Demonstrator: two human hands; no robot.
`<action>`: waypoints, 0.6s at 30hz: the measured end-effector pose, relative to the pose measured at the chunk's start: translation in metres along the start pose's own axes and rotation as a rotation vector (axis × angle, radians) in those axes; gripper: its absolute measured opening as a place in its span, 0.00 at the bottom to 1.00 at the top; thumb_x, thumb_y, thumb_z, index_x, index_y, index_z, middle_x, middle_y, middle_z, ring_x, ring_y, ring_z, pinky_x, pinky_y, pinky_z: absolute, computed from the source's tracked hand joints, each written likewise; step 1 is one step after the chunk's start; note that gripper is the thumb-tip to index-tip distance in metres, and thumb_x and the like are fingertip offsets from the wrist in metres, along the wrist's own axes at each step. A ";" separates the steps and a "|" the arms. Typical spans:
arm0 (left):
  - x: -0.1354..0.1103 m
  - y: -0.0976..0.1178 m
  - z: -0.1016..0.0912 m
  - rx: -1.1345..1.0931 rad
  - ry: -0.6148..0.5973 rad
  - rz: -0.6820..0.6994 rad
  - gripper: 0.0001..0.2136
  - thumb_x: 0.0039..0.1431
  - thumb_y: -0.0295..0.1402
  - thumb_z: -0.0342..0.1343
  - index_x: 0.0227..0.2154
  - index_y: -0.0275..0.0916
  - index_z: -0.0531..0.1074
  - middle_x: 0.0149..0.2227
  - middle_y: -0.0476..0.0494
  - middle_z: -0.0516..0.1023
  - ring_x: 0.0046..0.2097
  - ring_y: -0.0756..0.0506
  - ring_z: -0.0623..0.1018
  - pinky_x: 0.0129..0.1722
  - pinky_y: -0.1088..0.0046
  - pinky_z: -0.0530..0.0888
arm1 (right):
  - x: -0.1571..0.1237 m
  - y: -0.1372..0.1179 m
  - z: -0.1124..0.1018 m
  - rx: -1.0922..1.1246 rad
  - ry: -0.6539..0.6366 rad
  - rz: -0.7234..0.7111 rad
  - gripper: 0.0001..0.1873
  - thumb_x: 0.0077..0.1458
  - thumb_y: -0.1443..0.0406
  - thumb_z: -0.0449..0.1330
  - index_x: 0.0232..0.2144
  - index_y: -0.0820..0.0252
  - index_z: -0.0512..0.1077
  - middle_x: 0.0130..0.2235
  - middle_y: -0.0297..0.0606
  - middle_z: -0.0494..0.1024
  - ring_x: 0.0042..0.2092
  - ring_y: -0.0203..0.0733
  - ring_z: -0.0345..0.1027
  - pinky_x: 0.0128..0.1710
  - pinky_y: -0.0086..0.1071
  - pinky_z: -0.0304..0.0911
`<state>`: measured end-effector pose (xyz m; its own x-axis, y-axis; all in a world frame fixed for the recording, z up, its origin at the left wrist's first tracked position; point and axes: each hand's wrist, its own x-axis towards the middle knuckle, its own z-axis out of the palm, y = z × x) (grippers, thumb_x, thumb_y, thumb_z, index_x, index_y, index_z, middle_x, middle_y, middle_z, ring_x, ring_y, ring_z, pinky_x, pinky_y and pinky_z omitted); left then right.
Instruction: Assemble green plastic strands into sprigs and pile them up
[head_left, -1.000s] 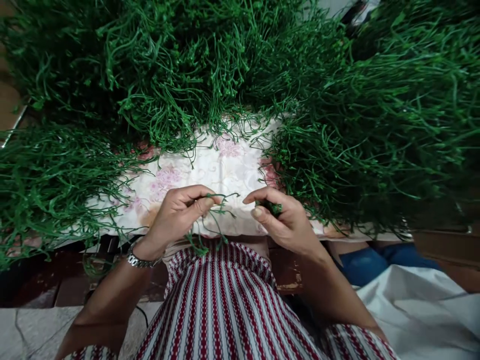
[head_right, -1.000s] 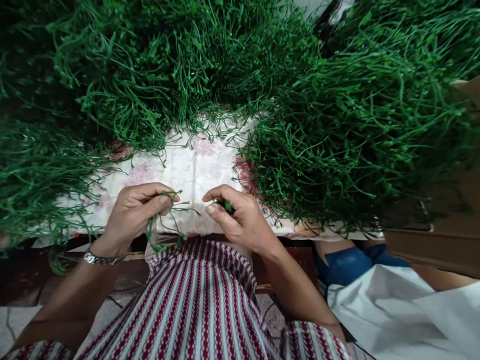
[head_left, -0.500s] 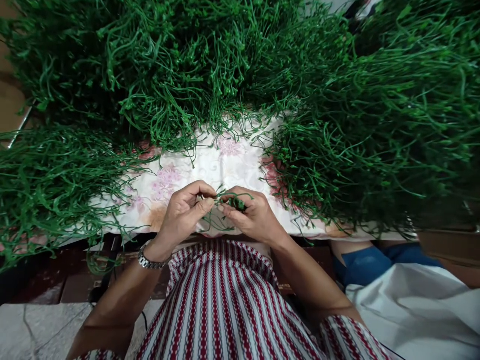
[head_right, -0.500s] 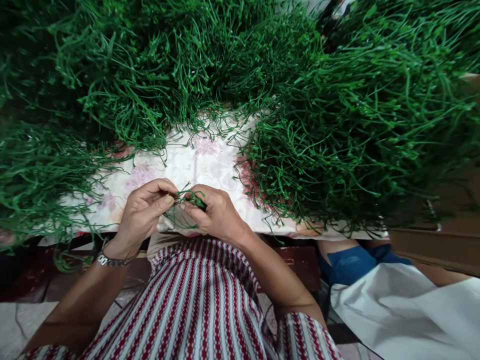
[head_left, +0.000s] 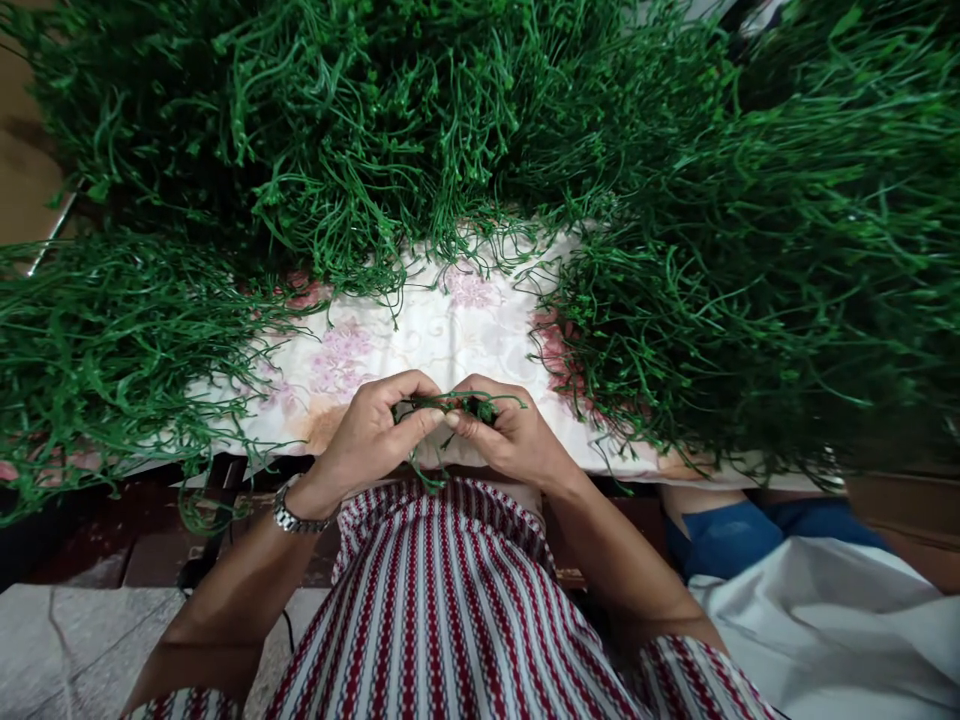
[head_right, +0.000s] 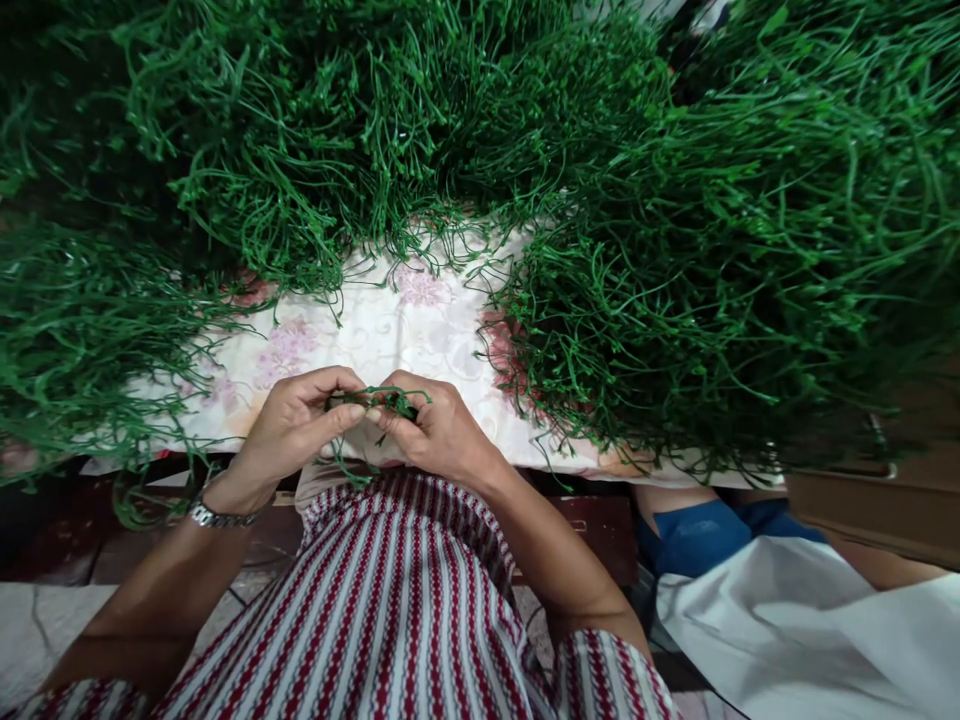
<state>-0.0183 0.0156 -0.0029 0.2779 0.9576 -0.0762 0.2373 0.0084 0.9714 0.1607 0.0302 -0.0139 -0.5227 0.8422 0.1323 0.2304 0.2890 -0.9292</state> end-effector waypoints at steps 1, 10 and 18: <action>0.000 0.000 0.000 -0.003 -0.019 -0.007 0.03 0.54 0.30 0.54 0.27 0.36 0.69 0.25 0.51 0.68 0.29 0.52 0.66 0.29 0.77 0.63 | 0.000 -0.001 0.000 -0.009 -0.005 -0.003 0.08 0.57 0.64 0.55 0.30 0.64 0.67 0.27 0.32 0.67 0.29 0.30 0.60 0.30 0.23 0.55; 0.000 0.001 0.000 0.010 0.011 0.209 0.06 0.53 0.26 0.54 0.23 0.37 0.72 0.22 0.49 0.70 0.28 0.51 0.69 0.30 0.74 0.65 | -0.002 0.000 0.000 -0.126 -0.092 -0.110 0.13 0.58 0.63 0.52 0.23 0.63 0.63 0.22 0.29 0.61 0.25 0.29 0.54 0.27 0.24 0.49; -0.017 0.012 -0.004 0.306 -0.152 0.482 0.08 0.56 0.25 0.51 0.22 0.38 0.70 0.18 0.52 0.65 0.25 0.52 0.64 0.37 0.68 0.66 | -0.013 -0.022 -0.020 -0.028 -0.386 -0.147 0.17 0.57 0.65 0.51 0.17 0.61 0.55 0.20 0.28 0.55 0.23 0.29 0.50 0.25 0.26 0.46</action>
<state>-0.0242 0.0004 0.0112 0.5459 0.7807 0.3040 0.3032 -0.5224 0.7970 0.1789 0.0226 0.0115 -0.8199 0.5602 0.1183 0.1502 0.4099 -0.8997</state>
